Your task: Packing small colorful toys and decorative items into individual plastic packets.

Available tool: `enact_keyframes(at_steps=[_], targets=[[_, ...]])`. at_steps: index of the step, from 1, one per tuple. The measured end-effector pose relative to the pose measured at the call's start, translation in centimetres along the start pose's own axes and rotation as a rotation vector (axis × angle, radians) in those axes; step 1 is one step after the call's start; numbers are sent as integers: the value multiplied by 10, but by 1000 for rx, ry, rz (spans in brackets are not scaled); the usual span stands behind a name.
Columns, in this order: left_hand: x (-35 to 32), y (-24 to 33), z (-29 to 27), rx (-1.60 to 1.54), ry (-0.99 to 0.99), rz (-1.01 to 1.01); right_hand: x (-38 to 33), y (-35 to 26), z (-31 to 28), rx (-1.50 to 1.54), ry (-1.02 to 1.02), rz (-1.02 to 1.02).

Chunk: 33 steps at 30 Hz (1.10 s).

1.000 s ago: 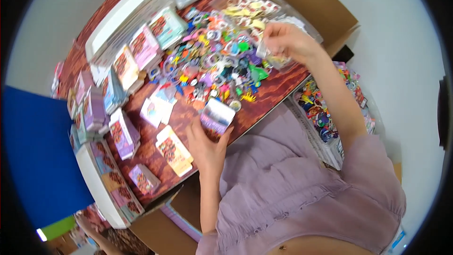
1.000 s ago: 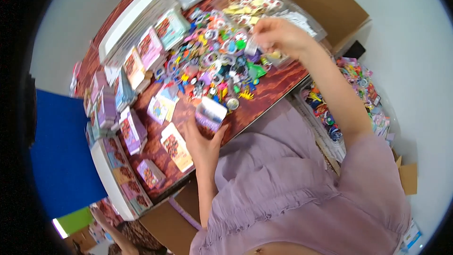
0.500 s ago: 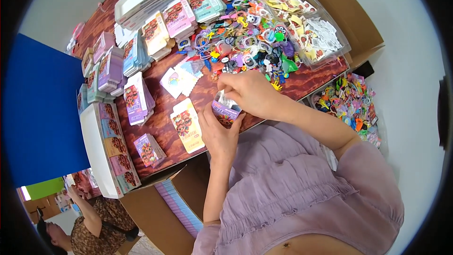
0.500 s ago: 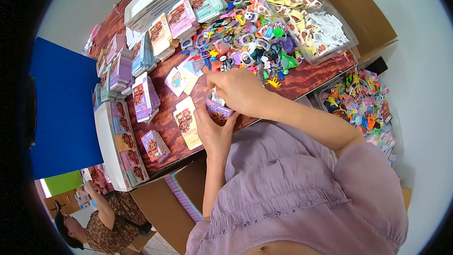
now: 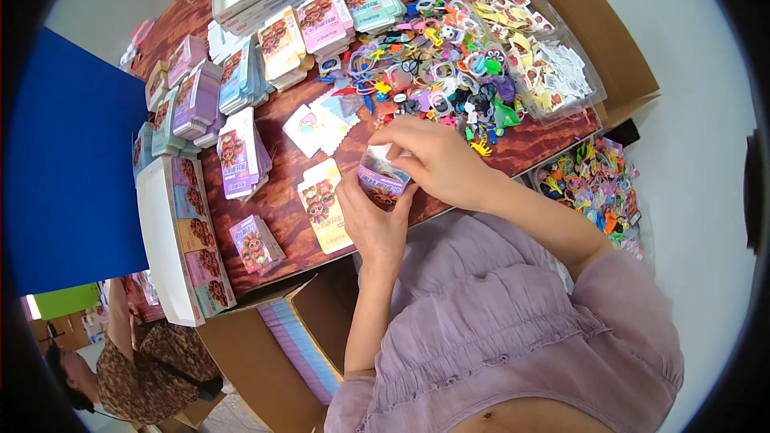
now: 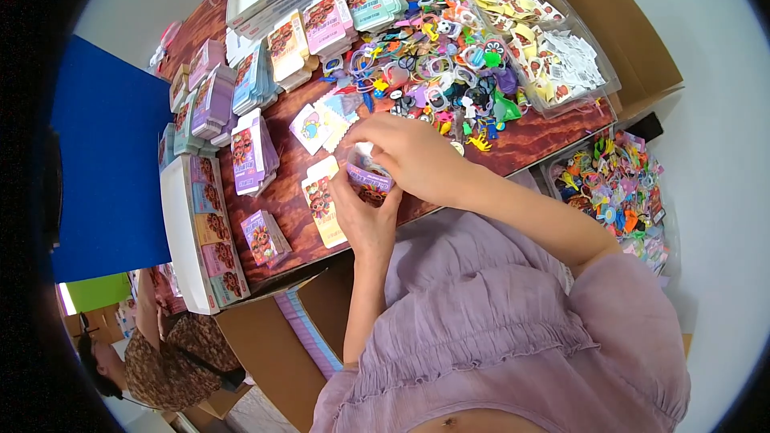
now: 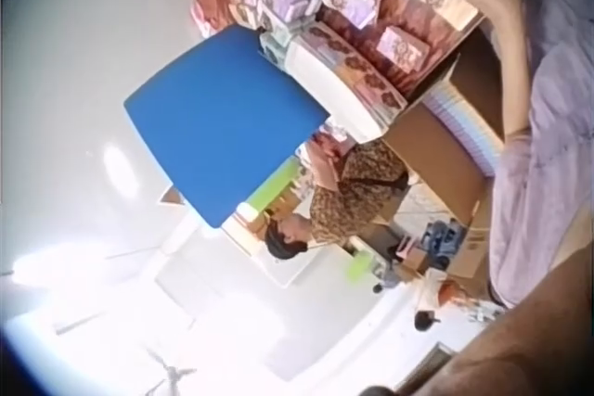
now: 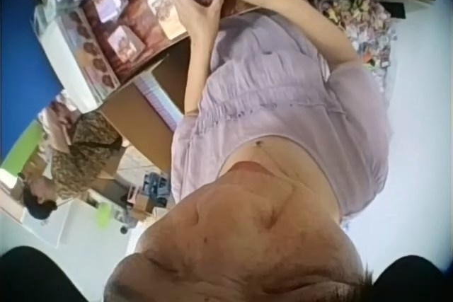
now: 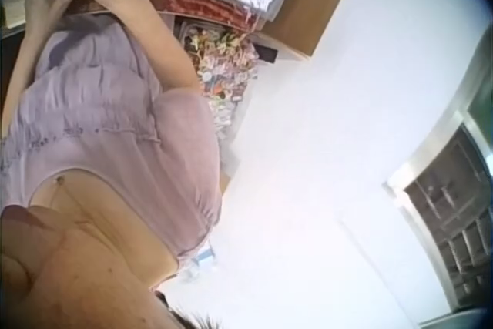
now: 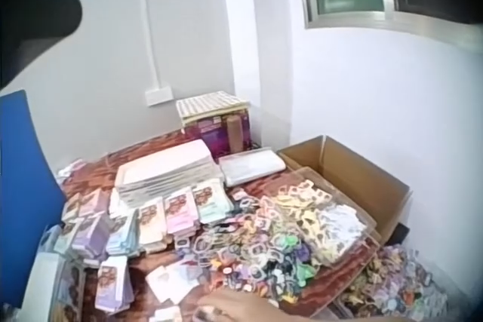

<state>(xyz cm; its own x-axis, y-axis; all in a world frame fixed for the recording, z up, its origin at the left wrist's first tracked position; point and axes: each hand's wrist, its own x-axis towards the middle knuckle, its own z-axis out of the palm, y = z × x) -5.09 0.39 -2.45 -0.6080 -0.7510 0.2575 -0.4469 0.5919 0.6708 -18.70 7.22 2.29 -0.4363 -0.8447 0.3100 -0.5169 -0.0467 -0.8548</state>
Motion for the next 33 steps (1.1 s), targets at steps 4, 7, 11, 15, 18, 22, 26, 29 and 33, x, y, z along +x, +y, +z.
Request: enact_keyframes(at_steps=[4,7,11,15,18,22,26,29,33], targets=[[-2,-8,3,-157,65,-13,-17,0,-4,-56,166,-153],[-9,-13,9,-393,97,-49,-35,-5,3,-54,233,-174],[-16,-19,11,-496,121,49,-53,-3,16,-21,276,-247],[-21,-9,8,-616,10,-65,-53,3,24,98,373,-154],[-32,-2,-2,-604,-40,-91,-44,7,9,152,412,-87],[-40,2,-12,-681,20,-68,-46,3,-7,279,207,-8],[-41,-10,-28,-292,26,284,-56,0,-17,239,165,-230],[-36,-9,-42,-260,22,487,-63,-30,-31,154,127,-331],[-31,-1,-46,-270,57,608,-68,-39,-36,112,117,-308]])
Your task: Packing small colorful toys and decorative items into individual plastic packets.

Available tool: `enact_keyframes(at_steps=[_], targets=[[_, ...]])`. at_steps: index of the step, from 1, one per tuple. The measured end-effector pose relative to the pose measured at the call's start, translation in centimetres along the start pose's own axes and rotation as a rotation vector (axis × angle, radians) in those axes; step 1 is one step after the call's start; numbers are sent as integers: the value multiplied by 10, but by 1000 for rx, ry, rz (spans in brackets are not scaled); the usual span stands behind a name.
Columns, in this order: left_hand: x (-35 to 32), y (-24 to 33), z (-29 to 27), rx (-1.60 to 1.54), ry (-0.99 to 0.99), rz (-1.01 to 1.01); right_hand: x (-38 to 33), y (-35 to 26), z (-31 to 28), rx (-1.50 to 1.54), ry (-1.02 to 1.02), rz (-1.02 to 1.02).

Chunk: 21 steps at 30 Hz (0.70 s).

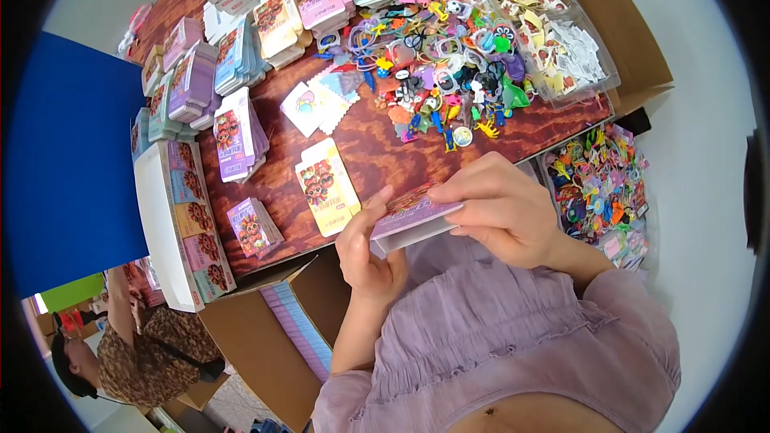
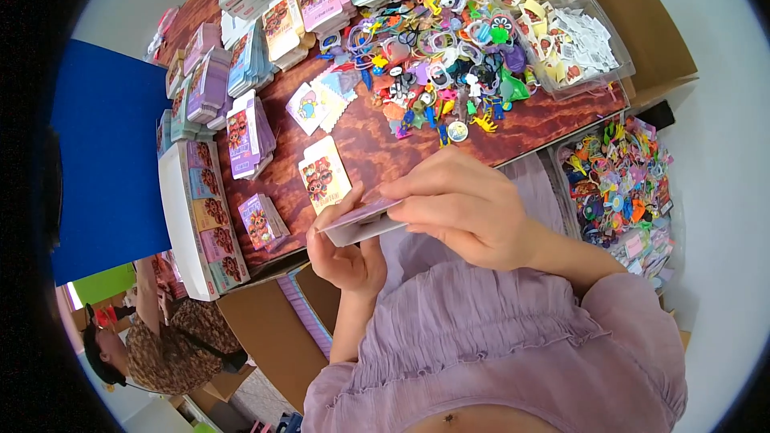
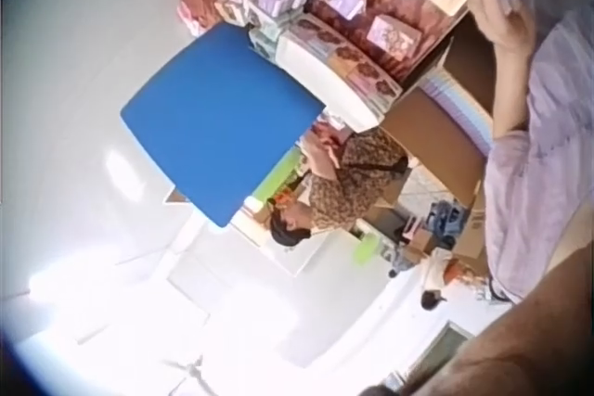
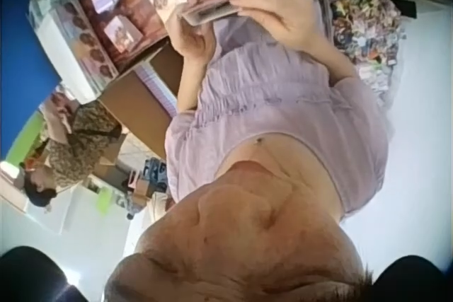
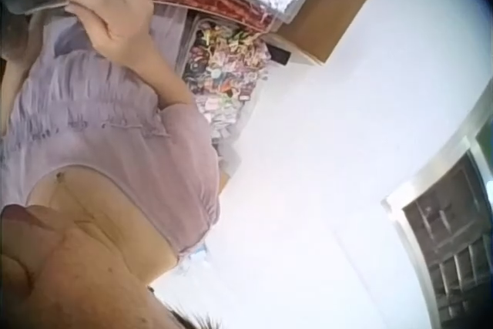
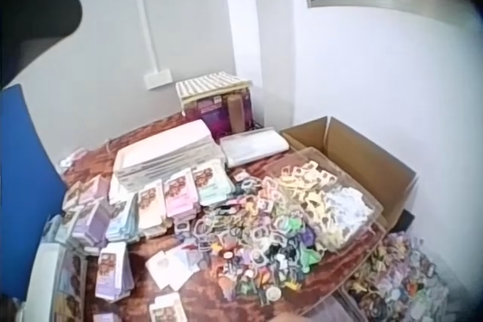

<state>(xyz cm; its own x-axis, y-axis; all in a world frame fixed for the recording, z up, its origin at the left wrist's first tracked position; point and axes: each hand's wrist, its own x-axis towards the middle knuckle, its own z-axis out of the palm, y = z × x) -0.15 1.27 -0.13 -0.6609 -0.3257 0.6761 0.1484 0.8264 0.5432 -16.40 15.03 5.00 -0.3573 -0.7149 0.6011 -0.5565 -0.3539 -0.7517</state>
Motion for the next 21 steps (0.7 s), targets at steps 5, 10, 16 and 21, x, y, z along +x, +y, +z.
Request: enact_keyframes(at_steps=[5,10,16,21], targets=[[4,2,-2,-33,12,36,-1,-4,0,-18,-33,30],[3,4,-3,-4,45,120,-1,-13,-2,-64,-121,5],[7,10,-4,-16,22,112,1,-18,-2,-94,-40,-56],[-8,10,1,-180,16,-180,4,-15,-6,-109,-111,34]])
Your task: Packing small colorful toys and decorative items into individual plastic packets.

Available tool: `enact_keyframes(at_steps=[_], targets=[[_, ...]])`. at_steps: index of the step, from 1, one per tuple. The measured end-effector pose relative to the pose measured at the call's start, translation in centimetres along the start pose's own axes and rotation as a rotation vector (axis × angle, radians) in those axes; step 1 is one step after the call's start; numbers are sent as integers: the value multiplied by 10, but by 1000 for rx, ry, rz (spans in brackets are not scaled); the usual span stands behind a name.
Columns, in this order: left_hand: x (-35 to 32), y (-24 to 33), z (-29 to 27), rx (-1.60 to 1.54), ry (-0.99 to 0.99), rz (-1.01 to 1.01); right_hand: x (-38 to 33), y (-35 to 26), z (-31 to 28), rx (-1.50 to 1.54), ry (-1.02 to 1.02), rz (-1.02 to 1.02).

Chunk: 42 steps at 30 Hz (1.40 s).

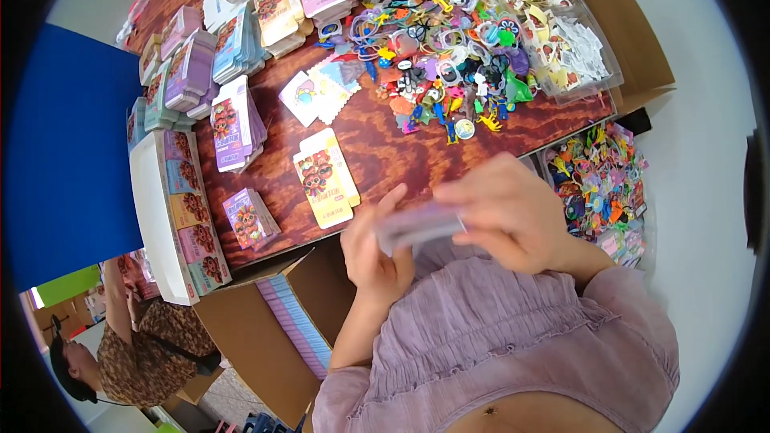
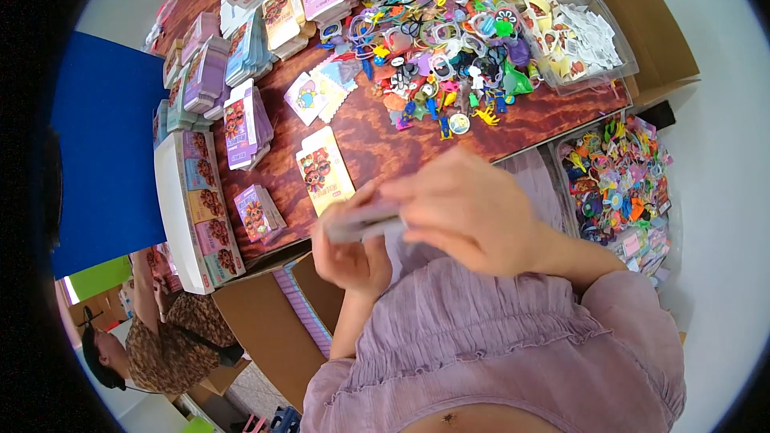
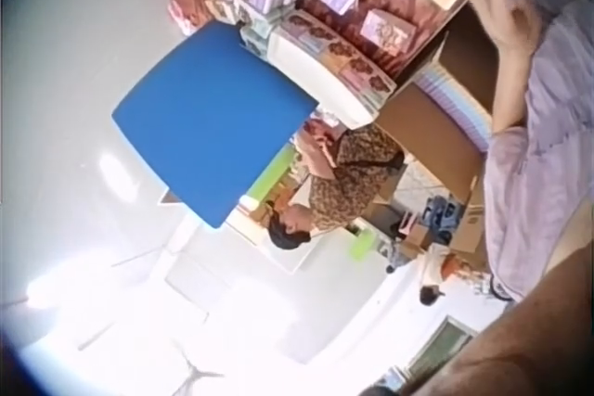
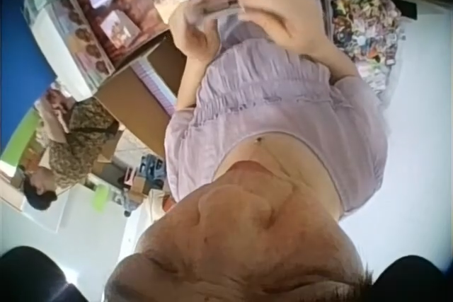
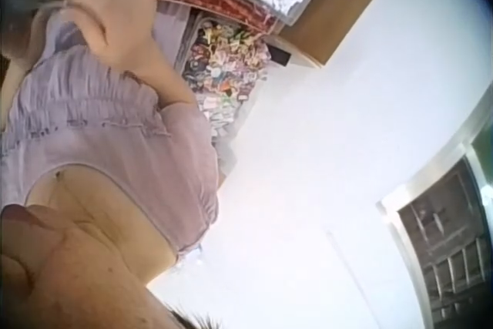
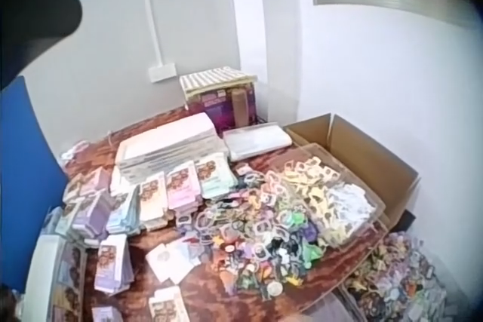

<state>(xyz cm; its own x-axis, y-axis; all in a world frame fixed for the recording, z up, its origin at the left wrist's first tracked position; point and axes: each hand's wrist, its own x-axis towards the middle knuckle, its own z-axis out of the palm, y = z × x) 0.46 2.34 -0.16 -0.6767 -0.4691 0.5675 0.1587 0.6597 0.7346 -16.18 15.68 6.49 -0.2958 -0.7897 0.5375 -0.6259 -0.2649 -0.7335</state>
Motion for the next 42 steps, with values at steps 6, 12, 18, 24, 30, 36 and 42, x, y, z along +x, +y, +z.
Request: enact_keyframes(at_steps=[6,12,18,24,30,36,42], targets=[[-7,5,7,-479,-86,-795,-23,39,29,426,78,738],[-27,8,-16,29,-129,-147,-33,26,20,164,14,181],[-19,16,-39,-218,-296,-168,-31,25,17,121,49,-149],[-40,12,-29,-229,-209,-106,-30,28,23,119,107,-195],[-19,13,-19,123,-168,-92,-21,33,18,167,-66,25],[-5,8,0,-385,-63,-877,-32,75,47,475,-71,628],[-2,-23,7,-343,-119,-866,-30,96,68,648,41,713]])
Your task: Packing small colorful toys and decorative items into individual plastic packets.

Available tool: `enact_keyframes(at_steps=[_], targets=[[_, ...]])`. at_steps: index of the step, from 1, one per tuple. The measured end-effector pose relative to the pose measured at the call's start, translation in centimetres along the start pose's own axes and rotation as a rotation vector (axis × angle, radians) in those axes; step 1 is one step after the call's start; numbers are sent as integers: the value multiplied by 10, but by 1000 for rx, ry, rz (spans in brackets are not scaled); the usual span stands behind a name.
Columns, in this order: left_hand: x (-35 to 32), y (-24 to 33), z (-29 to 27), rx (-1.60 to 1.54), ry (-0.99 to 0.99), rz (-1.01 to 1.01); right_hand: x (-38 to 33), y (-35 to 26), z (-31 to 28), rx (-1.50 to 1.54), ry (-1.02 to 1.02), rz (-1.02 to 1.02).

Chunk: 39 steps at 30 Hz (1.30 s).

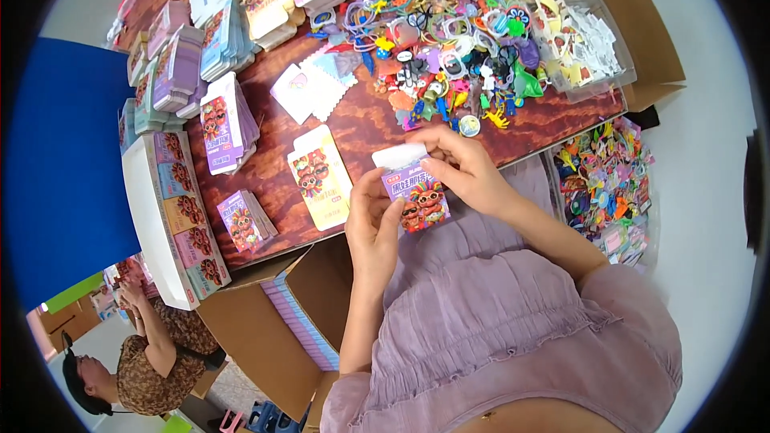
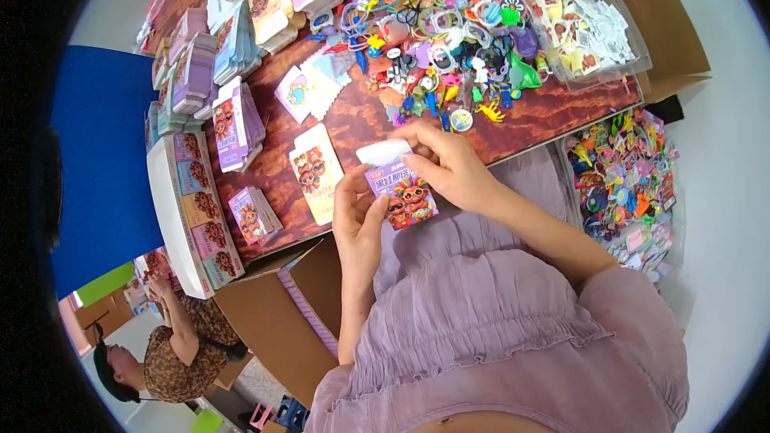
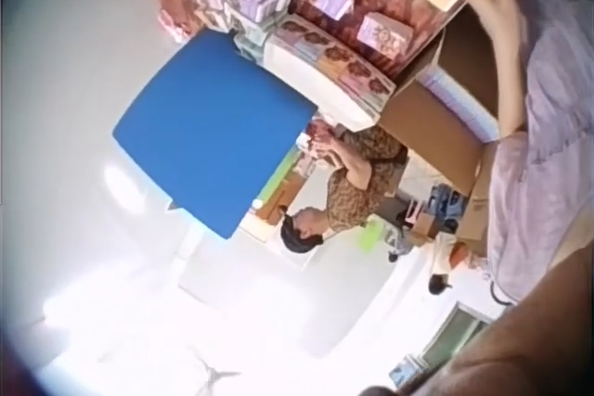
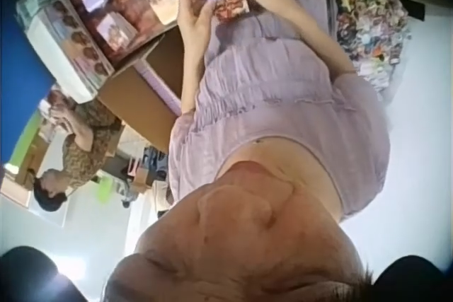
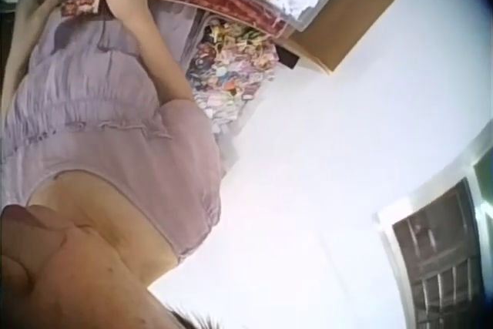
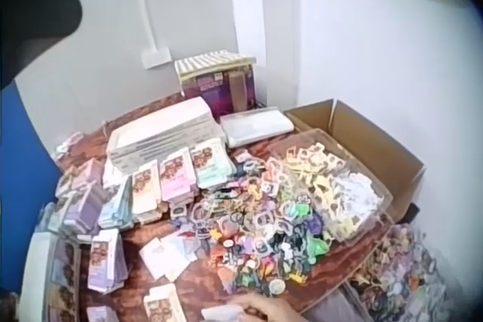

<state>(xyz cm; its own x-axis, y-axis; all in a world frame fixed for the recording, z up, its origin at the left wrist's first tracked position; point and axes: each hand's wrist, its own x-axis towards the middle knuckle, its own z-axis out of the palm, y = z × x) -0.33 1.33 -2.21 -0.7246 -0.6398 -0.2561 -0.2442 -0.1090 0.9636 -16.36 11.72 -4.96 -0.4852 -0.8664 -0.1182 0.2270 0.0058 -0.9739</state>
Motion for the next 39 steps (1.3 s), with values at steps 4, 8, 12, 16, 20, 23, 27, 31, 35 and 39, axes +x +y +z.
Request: enact_keyframes(at_steps=[4,8,12,16,20,23,27,31,35,39], targets=[[0,-2,2,34,54,42,4,8,1,100,-57,-53],[-1,4,2,194,-11,75,6,15,2,93,-47,15],[-3,7,-1,202,-55,65,9,1,-2,106,-5,137],[-4,3,-1,123,-40,61,16,-4,-15,-14,-147,78],[-7,6,0,16,12,13,13,-30,-22,-91,-305,280],[-6,11,0,37,-51,-22,10,-23,-24,-68,-324,215],[-5,5,-5,236,-83,82,13,-15,-23,-138,-385,178],[-7,12,-21,273,-35,58,5,-8,5,-398,-243,-182],[-15,5,-85,765,292,387,26,-13,36,-553,-234,-308],[-9,52,-141,433,698,196,62,3,74,-719,-170,-473]])
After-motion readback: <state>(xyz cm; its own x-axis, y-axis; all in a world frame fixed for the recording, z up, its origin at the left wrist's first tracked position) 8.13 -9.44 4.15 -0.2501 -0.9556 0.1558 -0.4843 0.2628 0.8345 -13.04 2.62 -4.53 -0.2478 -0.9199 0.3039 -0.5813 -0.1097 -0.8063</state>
